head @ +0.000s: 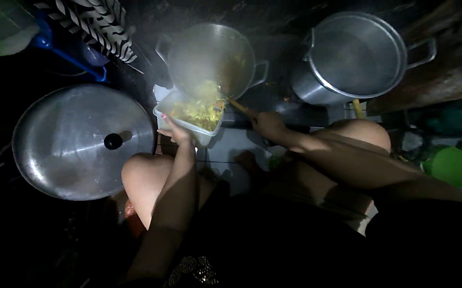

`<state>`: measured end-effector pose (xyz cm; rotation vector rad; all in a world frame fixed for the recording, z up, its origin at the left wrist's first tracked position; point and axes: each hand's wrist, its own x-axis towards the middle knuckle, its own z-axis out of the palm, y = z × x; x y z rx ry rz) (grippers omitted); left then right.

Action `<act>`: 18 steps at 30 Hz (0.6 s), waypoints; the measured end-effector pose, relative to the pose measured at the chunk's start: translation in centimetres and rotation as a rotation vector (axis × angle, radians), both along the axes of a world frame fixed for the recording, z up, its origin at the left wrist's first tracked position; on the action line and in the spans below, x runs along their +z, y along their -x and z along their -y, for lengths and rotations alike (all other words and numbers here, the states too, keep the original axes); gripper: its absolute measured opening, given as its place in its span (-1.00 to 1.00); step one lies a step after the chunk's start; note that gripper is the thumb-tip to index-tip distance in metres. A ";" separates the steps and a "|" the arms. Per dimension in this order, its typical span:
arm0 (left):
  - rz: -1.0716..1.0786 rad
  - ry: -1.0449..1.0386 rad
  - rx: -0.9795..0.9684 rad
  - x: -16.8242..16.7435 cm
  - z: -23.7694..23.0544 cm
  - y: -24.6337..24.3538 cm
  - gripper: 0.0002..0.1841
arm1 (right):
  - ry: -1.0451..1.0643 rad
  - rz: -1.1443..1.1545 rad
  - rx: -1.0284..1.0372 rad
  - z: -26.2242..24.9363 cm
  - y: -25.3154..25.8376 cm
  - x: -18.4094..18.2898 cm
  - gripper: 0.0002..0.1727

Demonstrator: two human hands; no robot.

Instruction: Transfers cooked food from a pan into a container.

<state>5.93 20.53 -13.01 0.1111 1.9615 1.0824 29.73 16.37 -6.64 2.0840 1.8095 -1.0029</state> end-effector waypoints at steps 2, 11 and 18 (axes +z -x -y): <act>0.006 -0.032 0.027 -0.1 0.0 0.0 -0.03 | 0.021 0.004 0.015 0.1 0.4 0.3 -0.41; -0.006 0.065 0.056 4.0 0.2 -0.8 -0.21 | 0.063 -0.013 -0.028 2.0 1.7 0.8 -0.38; 0.059 -0.106 0.063 5.4 0.7 -0.3 -0.27 | -0.030 -0.115 0.110 7.2 4.1 1.4 -0.36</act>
